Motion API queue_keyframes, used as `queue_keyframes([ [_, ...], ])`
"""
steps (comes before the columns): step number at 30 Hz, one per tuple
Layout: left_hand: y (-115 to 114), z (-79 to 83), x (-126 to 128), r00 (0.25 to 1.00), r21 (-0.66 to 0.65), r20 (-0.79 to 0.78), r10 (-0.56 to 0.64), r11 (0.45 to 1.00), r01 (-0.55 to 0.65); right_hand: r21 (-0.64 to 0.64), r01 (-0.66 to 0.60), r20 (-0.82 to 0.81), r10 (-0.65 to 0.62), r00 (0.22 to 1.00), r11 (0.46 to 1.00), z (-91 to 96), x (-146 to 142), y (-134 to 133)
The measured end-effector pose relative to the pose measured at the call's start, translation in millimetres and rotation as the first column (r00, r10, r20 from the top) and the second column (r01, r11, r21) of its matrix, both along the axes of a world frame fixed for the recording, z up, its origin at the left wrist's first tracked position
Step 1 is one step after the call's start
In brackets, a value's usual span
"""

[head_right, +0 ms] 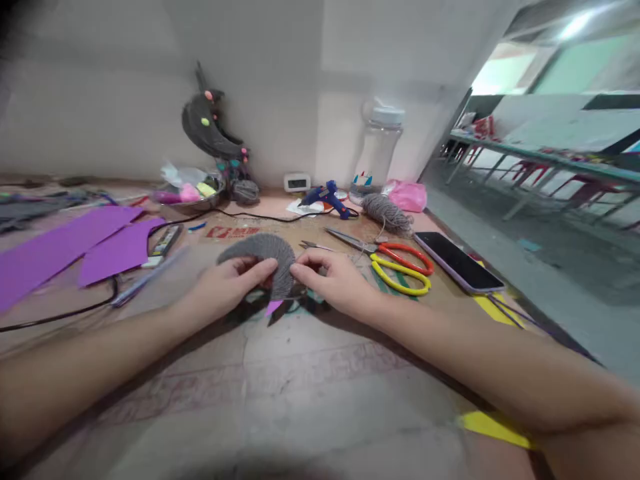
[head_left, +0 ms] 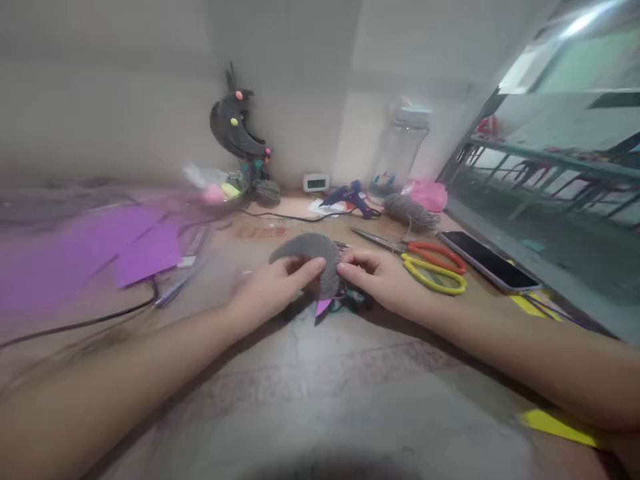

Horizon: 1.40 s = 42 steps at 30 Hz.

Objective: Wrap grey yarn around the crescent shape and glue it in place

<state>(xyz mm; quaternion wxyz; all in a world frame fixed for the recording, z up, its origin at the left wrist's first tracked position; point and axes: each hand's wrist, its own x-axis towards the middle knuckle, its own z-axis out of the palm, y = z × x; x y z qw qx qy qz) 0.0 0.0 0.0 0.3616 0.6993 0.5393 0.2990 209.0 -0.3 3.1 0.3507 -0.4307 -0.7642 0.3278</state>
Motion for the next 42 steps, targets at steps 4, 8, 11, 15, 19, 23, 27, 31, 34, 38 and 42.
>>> queue_keyframes([
  [4, -2, -0.2, 4, 0.994, 0.060, 0.087, -0.064, 0.996, 0.059, -0.010, -0.017, -0.017, 0.017, 1.000, 1.000, -0.1, -1, -4],
  [8, -4, -0.4, 6, 0.982, 0.026, 0.172, -0.079, 0.997, 0.075, -0.025, -0.046, -0.074, 0.044, 0.996, 0.999, -1.5, -1, -4],
  [11, -4, -0.5, 7, 0.963, 0.014, 0.246, -0.111, 0.994, 0.111, -0.031, -0.019, -0.059, 0.017, 0.998, 0.999, -2.5, 1, -3],
  [15, -3, 0.1, 6, 0.960, 0.041, 0.236, -0.154, 0.988, 0.149, 0.005, -0.007, -0.020, 0.007, 1.000, 1.000, -3.6, 1, -3],
  [19, -4, 1.7, 5, 0.991, 0.052, 0.033, -0.132, 0.990, 0.130, 0.086, -0.056, 0.031, 0.054, 0.998, 0.995, 1.9, 1, -4],
  [23, -4, -0.2, 5, 0.994, 0.062, 0.039, -0.102, 0.993, 0.099, 0.189, 0.016, 0.048, -0.026, 0.999, 0.982, 19.2, 16, 12],
  [27, 1, -3.0, 4, 0.993, 0.110, -0.025, -0.118, 0.987, 0.120, 0.358, 0.208, 0.223, -0.299, 0.928, 0.910, 27.3, 43, 45],
  [31, 3, -1.7, 5, 0.985, 0.195, -0.111, -0.131, 0.969, 0.151, 0.363, 0.083, 0.490, -0.266, 0.830, 0.928, 14.3, 52, 61],
  [34, 3, -0.6, 5, 0.982, 0.196, -0.110, -0.156, 0.965, 0.176, 0.365, -0.040, 0.569, -0.189, 0.801, 0.930, 3.0, 45, 58],
  [38, 1, -0.6, 6, 0.976, 0.205, -0.084, -0.203, 0.954, 0.217, 0.428, -0.169, 0.710, -0.214, 0.671, 0.888, -3.4, 39, 54],
  [42, -3, 1.1, 6, 0.969, 0.227, -0.079, -0.235, 0.942, 0.247, 0.490, -0.129, 0.678, -0.284, 0.678, 0.862, 0.3, 41, 57],
])
